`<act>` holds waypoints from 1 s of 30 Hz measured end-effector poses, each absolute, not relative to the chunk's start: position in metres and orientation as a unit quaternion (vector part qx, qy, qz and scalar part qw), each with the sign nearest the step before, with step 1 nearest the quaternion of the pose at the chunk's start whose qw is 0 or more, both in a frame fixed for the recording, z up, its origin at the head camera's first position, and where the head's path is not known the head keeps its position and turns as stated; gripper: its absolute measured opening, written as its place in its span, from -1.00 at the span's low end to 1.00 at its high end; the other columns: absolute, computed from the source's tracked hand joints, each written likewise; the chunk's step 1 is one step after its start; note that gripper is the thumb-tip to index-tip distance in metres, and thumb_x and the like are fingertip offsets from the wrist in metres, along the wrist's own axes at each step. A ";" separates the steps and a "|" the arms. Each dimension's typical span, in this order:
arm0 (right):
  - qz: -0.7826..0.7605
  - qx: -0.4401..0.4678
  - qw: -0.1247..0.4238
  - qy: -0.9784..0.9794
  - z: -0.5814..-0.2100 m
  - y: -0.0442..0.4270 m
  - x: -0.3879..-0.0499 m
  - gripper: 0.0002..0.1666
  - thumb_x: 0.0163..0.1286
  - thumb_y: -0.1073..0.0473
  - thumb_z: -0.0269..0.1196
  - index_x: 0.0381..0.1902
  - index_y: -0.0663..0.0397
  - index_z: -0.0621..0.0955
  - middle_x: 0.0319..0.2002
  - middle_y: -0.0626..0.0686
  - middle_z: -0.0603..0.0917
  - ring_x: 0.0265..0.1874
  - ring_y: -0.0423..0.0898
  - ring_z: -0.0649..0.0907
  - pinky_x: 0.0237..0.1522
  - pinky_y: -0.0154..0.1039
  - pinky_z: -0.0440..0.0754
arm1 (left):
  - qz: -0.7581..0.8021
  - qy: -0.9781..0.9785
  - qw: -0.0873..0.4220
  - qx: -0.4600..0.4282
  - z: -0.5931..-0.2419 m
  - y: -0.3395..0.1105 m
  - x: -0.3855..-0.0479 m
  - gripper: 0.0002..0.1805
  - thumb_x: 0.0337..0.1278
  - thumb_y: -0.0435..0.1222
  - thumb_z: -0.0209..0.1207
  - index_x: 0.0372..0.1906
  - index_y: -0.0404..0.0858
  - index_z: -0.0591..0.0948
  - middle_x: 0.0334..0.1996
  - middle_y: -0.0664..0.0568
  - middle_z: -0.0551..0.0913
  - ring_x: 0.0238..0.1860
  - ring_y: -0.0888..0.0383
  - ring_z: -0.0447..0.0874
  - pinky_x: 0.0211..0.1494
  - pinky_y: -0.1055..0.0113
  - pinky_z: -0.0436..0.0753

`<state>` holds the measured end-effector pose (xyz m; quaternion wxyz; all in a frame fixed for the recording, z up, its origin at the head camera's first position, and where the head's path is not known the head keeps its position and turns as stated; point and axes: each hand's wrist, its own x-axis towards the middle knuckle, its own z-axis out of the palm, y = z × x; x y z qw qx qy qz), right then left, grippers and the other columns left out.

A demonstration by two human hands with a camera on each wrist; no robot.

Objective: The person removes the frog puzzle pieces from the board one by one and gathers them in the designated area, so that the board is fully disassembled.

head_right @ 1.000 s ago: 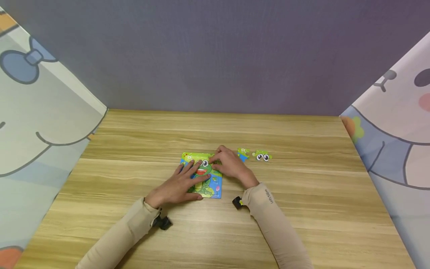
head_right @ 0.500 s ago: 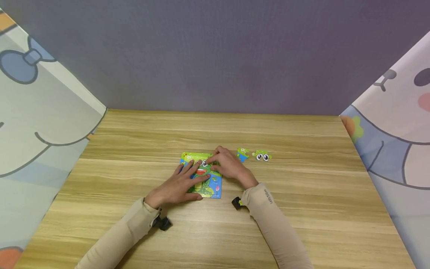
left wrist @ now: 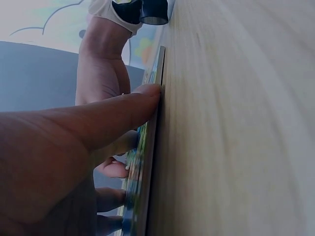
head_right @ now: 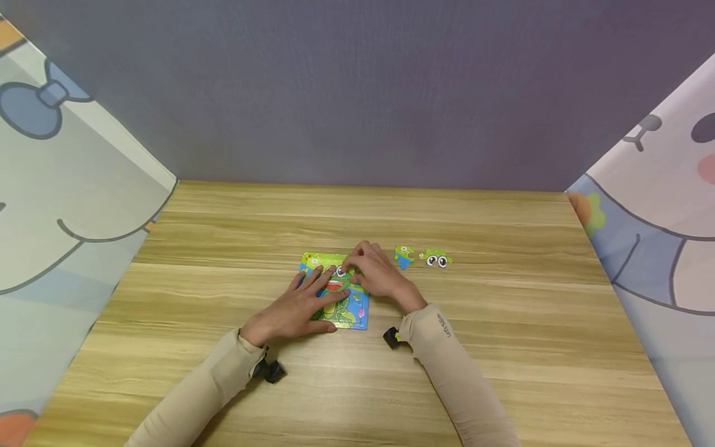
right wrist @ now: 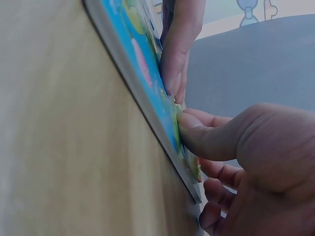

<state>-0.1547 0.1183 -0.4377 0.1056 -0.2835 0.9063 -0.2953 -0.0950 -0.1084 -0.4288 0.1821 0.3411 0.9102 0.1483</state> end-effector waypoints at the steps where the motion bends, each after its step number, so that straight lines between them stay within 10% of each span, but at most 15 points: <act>1: -0.298 -0.282 0.105 0.906 -0.438 0.118 -0.155 -0.81 0.31 0.24 0.36 -0.13 -0.10 0.71 0.08 0.10 0.52 0.02 0.05 0.42 0.08 0.00 0.44 | 0.148 0.910 0.182 0.341 -0.429 -0.108 -0.095 -0.23 0.28 0.12 0.21 0.53 0.06 0.29 0.63 -0.24 -0.12 0.62 -0.34 -0.19 0.54 -0.41 -0.06; 8: -0.306 -0.274 0.109 0.905 -0.437 0.118 -0.153 -0.81 0.33 0.24 0.35 -0.12 -0.11 0.69 0.16 0.12 0.52 0.08 0.09 0.40 0.14 0.05 0.42 | 0.145 0.911 0.180 0.341 -0.428 -0.108 -0.095 -0.24 0.27 0.12 0.21 0.52 0.06 0.30 0.63 -0.24 -0.10 0.62 -0.34 -0.18 0.54 -0.40 -0.05; 17: -0.318 -0.233 0.119 0.911 -0.435 0.119 -0.153 -0.35 0.30 0.17 0.40 0.33 0.07 0.48 0.18 0.13 0.56 0.18 0.10 0.52 0.29 0.14 0.46 | 0.144 0.911 0.179 0.341 -0.431 -0.108 -0.096 -0.25 0.29 0.13 0.19 0.53 0.07 0.29 0.63 -0.24 -0.09 0.62 -0.34 -0.17 0.54 -0.39 -0.04; 30: -0.368 -0.244 0.122 0.889 -0.434 0.129 -0.157 -0.52 0.38 0.16 0.33 0.23 0.10 0.58 -0.04 0.12 0.60 -0.14 -0.04 0.53 -0.07 -0.13 0.53 | 0.143 0.911 0.172 0.347 -0.431 -0.109 -0.095 -0.25 0.29 0.13 0.20 0.52 0.06 0.30 0.63 -0.25 -0.08 0.62 -0.35 -0.15 0.54 -0.40 -0.03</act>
